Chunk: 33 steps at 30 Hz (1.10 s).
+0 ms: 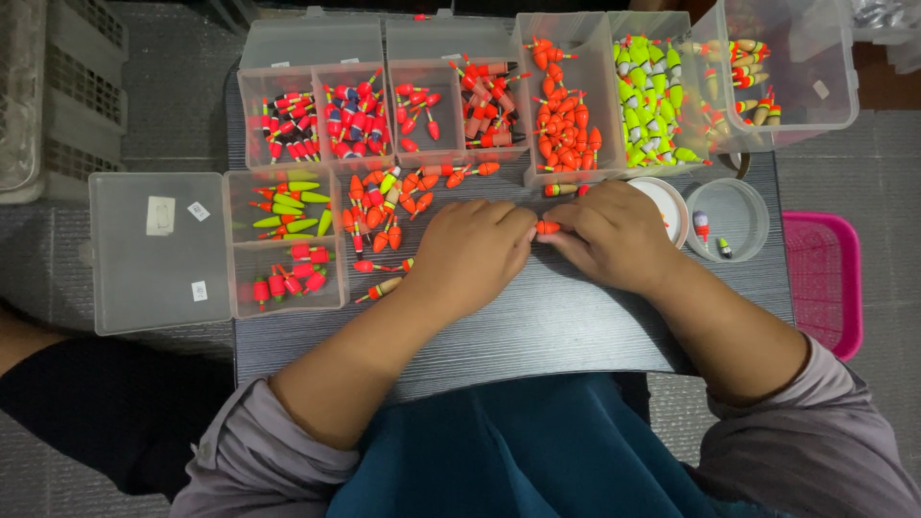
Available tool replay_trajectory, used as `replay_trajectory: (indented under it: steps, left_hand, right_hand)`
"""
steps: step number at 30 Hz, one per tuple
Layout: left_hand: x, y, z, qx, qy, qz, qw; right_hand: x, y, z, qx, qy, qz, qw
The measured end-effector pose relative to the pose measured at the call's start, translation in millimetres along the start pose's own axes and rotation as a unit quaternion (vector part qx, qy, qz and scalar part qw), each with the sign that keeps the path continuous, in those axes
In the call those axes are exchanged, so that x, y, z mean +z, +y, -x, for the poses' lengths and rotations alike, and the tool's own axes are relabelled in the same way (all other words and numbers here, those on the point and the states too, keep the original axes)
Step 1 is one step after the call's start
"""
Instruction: Assembling fishing floats by inserting stems into float bodies and sorting them into containers.
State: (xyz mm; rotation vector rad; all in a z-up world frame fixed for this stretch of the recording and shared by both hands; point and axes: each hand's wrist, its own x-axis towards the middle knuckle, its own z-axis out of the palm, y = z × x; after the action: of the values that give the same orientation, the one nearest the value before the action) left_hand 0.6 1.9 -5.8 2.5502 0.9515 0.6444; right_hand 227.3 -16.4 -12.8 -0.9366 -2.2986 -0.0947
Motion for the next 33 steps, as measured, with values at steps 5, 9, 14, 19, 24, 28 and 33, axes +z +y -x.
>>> replay_trajectory:
  steps: [5, 9, 14, 19, 24, 28, 33]
  left_hand:
    - [-10.3, 0.7, 0.8, -0.013, 0.019, -0.048, 0.999]
    - [-6.2, -18.6, 5.2, -0.087, 0.097, -0.234, 0.964]
    - [15.3, -35.0, 10.1, -0.126, 0.128, -0.314, 0.932]
    - [27.8, -45.0, 7.5, -0.114, 0.147, -0.335, 0.924]
    - [28.0, -44.6, 5.4, -0.092, 0.172, -0.333, 0.923]
    - [24.9, -41.2, 5.9, -0.080, 0.165, -0.336, 0.924]
    - [24.8, -40.5, 4.5, -0.080, 0.170, -0.337, 0.923]
  right_hand:
    - [-1.7, 3.9, 5.7, 0.016, -0.009, 0.032, 0.999]
    - [-8.2, 19.8, 22.0, 0.082, 0.058, 0.117, 0.988]
    - [-10.9, 24.2, 5.4, 0.112, 0.097, 0.188, 0.971]
    - [-8.0, 19.8, 5.0, 0.123, 0.069, 0.184, 0.973]
    - [-3.5, 20.4, 5.7, 0.095, 0.071, 0.162, 0.980]
    - [-1.5, 18.7, 8.1, 0.084, 0.074, 0.149, 0.982]
    - [4.9, 16.6, 8.0, 0.084, 0.077, 0.136, 0.984]
